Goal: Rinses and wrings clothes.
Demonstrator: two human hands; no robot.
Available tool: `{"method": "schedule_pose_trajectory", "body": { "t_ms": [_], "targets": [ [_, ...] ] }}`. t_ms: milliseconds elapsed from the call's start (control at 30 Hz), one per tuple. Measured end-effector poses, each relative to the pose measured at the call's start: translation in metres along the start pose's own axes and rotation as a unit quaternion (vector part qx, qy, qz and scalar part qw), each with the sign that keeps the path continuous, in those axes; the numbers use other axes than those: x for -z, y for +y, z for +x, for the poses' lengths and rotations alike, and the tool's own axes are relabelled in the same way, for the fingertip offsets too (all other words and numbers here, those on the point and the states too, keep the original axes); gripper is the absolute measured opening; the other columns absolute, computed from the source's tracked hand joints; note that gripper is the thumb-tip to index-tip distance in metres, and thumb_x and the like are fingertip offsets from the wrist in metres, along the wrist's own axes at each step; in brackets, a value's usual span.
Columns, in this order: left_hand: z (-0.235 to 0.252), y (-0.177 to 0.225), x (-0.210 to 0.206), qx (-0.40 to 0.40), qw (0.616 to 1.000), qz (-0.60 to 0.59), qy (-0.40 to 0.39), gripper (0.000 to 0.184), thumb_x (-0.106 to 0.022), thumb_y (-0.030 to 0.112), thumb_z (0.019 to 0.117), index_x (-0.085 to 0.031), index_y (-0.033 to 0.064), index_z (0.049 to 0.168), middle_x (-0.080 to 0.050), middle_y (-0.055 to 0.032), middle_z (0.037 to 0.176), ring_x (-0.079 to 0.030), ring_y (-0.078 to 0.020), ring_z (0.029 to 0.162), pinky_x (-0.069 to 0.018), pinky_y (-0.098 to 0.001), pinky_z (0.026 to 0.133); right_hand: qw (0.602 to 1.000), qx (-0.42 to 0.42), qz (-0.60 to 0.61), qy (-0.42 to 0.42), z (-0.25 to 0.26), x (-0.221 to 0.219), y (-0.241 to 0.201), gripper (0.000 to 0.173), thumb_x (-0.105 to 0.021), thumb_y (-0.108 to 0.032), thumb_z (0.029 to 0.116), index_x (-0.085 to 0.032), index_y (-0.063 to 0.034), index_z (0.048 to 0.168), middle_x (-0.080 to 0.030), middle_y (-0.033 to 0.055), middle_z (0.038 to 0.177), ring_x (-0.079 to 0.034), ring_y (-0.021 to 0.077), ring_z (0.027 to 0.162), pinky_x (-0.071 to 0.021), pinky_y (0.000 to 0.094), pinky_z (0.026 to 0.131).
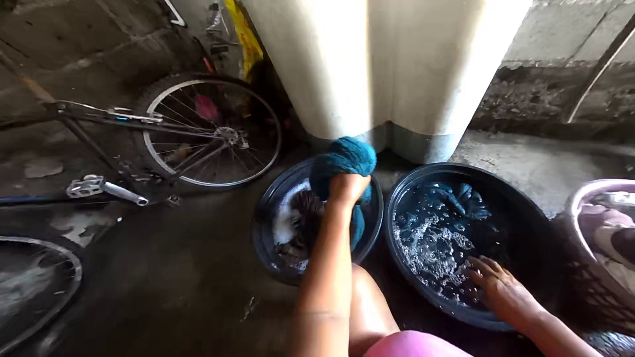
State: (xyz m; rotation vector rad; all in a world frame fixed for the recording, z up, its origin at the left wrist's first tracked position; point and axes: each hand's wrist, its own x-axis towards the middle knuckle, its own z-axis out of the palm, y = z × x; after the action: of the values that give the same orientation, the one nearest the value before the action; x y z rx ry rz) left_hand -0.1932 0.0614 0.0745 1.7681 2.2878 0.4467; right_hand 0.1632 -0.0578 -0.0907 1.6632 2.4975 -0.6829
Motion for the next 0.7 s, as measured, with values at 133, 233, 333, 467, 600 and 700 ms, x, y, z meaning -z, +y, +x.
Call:
{"method": "schedule_pose_trajectory", "body": {
  "t_ms": [133,233,333,467,600,700],
  "targets": [
    [0.037,-0.041,-0.002,0.037,0.993,0.063,-0.09,0.066,-0.064,0.054,0.0958,-0.066,-0.0044,0.126,-0.062,-0.0291,0.133,-0.056,-0.0436,0.131,-0.0419,-0.0649,0.108,0.987,-0.089,0.022,-0.132,-0.009,-0.04,0.022,0.043,-0.073,-0.023,0.094,-0.067,-0.0101,0.135,-0.057,0.0219,0.145,-0.044,0.0477,0.141,-0.0411,0.0677,0.108],
    [0.058,-0.075,-0.023,0.073,0.961,0.128,-0.234,0.083,-0.067,0.064,0.0908,-0.062,-0.0111,0.127,-0.056,-0.0321,0.139,-0.05,-0.0438,0.136,-0.0381,-0.0615,0.113,0.968,-0.1,0.041,-0.225,-0.002,-0.065,0.019,0.047,-0.069,-0.028,0.0969,-0.063,-0.0111,0.141,-0.053,0.0209,0.15,-0.039,0.0471,0.145,-0.0389,0.0672,0.111],
    [0.053,-0.1,-0.062,0.116,0.948,0.11,-0.274,0.084,-0.059,0.061,0.0973,-0.054,-0.0123,0.137,-0.051,-0.0332,0.143,-0.05,-0.0436,0.136,-0.0411,-0.0591,0.111,0.969,-0.071,0.067,-0.228,0.004,-0.068,0.015,0.049,-0.07,-0.034,0.0969,-0.062,-0.0168,0.142,-0.053,0.0171,0.151,-0.041,0.045,0.144,-0.0383,0.0654,0.112],
    [0.029,-0.124,-0.114,0.07,0.969,0.084,-0.221,0.085,-0.067,0.058,0.0935,-0.041,0.0063,0.156,-0.045,-0.0263,0.154,-0.041,-0.0465,0.144,-0.0356,-0.0658,0.114,0.97,-0.053,0.101,-0.216,0.002,-0.078,0.019,0.079,-0.08,-0.052,0.0851,-0.051,-0.0256,0.153,-0.044,0.015,0.159,-0.038,0.0453,0.145,-0.0363,0.0684,0.112],
    [-0.007,-0.151,-0.166,0.042,0.952,0.116,-0.28,0.091,-0.075,0.056,0.0868,-0.028,0.0355,0.162,0.004,-0.0104,0.173,-0.007,-0.0559,0.153,-0.0309,-0.0803,0.107,0.966,-0.049,0.066,-0.244,0.004,-0.094,0.02,0.088,-0.082,-0.045,0.0863,-0.037,-0.0297,0.16,-0.041,0.0171,0.161,-0.038,0.0468,0.145,-0.0329,0.0696,0.113],
    [-0.01,-0.169,-0.203,0.039,0.939,0.163,-0.3,0.074,-0.064,0.056,0.0955,-0.032,0.0386,0.161,0.014,-0.0075,0.172,-0.006,-0.0535,0.154,-0.0335,-0.0763,0.108,0.958,-0.059,0.063,-0.274,0.011,-0.1,0.022,0.083,-0.07,-0.057,0.0923,-0.033,-0.0308,0.162,-0.046,0.0172,0.158,-0.041,0.0452,0.144,-0.0298,0.0691,0.115]
  ]
}}
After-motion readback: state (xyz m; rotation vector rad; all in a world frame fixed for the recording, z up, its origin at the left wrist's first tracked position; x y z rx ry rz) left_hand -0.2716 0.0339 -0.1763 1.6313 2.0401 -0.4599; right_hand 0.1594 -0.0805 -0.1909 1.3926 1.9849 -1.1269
